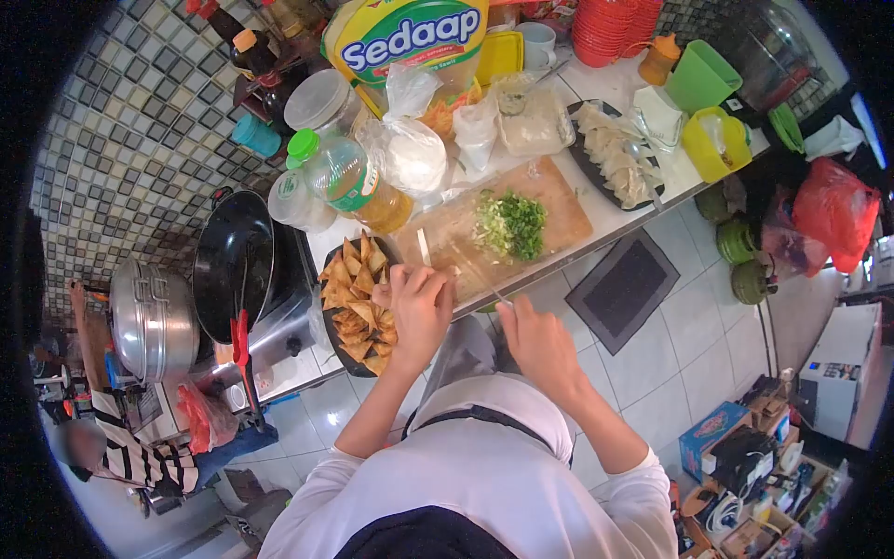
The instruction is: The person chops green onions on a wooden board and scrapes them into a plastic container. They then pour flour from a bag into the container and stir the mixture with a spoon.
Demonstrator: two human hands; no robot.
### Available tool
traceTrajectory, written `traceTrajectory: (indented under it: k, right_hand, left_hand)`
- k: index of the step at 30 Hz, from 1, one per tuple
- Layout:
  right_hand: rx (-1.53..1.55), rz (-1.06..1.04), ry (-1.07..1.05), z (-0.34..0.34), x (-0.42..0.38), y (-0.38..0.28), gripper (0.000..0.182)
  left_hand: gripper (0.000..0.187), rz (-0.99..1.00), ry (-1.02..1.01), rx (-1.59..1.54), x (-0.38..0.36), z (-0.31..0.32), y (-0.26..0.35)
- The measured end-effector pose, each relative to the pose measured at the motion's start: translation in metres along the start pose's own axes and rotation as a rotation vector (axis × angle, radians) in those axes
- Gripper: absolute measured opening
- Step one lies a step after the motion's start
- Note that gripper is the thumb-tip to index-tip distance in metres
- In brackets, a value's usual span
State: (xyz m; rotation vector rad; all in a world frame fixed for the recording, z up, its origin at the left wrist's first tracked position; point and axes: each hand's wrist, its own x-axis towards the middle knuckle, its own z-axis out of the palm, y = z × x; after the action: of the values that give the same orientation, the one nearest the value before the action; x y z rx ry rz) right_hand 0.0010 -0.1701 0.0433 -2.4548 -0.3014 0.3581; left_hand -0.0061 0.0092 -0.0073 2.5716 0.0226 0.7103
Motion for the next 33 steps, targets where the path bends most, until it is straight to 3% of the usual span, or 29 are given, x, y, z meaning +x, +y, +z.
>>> traceTrajectory:
  k: [13,18,33]
  right_hand:
    - [-0.013,-0.033,-0.073,0.008,-0.011,-0.005,0.029]
    - [-0.018,-0.059,-0.072,0.010,-0.007,-0.007,0.029]
    - [-0.168,-0.015,-0.138,-0.001,-0.015,0.001,0.030]
  left_hand:
    - [0.008,-0.031,-0.006,0.011,0.003,-0.004,0.005]
    - [0.010,-0.067,-0.062,-0.116,0.006,-0.004,0.000]
    - [0.009,-0.089,-0.038,0.005,0.008,-0.005,0.003]
